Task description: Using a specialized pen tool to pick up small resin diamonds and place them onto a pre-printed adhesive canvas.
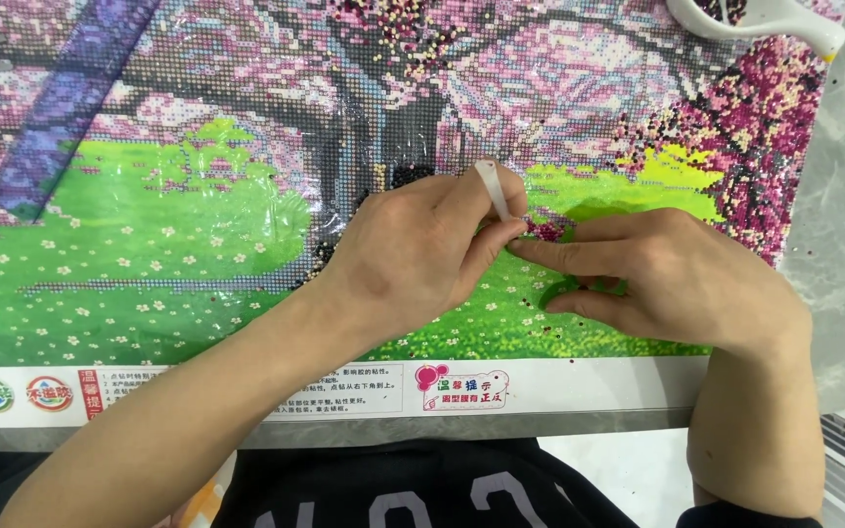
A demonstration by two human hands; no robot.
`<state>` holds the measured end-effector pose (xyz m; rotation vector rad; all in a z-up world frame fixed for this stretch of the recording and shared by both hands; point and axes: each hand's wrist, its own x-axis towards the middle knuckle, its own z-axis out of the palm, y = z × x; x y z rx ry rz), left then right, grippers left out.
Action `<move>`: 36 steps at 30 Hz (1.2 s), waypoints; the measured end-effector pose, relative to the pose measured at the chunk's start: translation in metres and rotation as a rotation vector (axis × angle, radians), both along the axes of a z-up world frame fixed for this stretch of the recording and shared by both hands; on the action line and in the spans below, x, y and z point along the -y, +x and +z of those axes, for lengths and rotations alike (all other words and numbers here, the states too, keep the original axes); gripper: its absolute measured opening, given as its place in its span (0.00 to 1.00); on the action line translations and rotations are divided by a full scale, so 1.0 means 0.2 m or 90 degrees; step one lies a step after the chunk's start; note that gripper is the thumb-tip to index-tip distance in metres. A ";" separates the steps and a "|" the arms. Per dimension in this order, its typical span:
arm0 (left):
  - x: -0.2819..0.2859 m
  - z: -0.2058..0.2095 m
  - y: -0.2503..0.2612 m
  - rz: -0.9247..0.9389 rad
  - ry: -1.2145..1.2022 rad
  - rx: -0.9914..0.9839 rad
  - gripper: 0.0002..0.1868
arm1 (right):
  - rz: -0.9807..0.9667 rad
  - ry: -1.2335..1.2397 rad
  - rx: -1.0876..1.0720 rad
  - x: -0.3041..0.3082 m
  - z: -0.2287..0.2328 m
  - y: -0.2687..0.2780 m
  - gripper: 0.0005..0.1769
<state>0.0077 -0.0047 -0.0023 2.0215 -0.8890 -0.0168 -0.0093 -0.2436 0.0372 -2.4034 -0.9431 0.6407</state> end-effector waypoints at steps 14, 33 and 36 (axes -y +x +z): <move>-0.07 0.07 0.02 0.046 -0.182 -0.082 0.06 | -0.007 -0.026 -0.013 -0.01 0.01 0.00 0.33; -0.08 0.19 -0.06 -0.079 -0.372 -0.124 0.08 | -0.265 0.594 -0.094 -0.06 -0.04 -0.11 0.36; -0.08 0.21 -0.07 -0.074 -0.364 -0.137 0.07 | -0.295 0.604 -0.100 -0.07 -0.07 -0.12 0.37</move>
